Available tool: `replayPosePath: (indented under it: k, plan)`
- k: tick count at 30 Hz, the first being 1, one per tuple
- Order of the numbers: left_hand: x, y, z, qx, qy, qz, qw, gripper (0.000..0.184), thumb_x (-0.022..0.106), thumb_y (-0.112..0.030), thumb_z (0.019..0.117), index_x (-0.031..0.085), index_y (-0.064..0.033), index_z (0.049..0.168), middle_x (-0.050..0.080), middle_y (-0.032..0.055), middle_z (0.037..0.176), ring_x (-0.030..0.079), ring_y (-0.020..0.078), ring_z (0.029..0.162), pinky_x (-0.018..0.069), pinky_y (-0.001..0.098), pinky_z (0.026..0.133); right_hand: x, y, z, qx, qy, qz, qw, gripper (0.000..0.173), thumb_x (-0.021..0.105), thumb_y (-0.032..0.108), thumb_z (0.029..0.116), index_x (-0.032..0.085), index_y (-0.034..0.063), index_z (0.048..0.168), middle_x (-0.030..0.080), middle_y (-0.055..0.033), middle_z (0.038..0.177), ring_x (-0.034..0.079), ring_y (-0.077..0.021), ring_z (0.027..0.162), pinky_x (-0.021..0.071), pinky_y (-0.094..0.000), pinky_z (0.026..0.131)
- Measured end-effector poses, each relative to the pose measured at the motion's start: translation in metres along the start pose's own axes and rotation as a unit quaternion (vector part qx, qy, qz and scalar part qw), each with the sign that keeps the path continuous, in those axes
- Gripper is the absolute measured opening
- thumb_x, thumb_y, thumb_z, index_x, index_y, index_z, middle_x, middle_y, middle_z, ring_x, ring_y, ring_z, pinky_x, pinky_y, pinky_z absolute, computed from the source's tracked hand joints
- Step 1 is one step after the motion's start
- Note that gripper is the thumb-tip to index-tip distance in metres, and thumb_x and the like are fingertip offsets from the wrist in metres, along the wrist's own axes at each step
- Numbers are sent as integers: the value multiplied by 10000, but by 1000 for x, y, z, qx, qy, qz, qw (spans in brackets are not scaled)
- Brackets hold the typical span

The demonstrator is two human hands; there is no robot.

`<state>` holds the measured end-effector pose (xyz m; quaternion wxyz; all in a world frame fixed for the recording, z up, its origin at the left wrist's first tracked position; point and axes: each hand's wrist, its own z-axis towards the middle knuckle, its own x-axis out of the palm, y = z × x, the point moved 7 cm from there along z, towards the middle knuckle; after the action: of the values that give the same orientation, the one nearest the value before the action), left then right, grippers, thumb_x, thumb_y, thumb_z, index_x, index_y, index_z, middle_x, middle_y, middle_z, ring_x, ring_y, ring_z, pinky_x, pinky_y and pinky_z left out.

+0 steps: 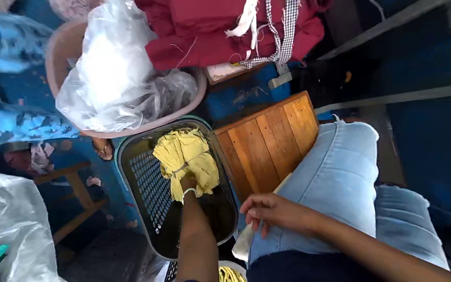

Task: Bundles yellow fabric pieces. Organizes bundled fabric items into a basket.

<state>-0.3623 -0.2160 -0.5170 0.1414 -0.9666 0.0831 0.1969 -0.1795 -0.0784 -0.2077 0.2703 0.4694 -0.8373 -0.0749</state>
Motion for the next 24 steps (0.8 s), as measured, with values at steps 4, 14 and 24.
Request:
replayPosePath:
  k: [4,14,24]
  plan:
    - [-19,-5,-24,-21,-64,-76,995,282,614,-136,980,695,-13,1220,692,260,1199,642,454,1165,470,642,1002,-5,-2,7,7,0,-9,1000,263,460,129,1081,589,18,1282,676,-74,1083,705,-147,908,603,-331,799]
    - [-69,-99,-256,259,-206,-389,860,144,574,17,761,683,2,854,687,70,958,633,99,1004,507,314,953,-15,40,17,-143,-118,-211,960,890,678,518,928,319,53,1597,474,-193,1546,512,-304,1390,453,-477,1122]
    - [-112,-201,-276,550,298,-432,650,471,540,-466,1036,759,-58,1119,633,158,1403,595,268,1328,499,411,1111,-123,137,-70,-191,-489,-421,739,524,677,193,841,556,-96,1261,633,-347,1081,638,-543,943,458,-736,725]
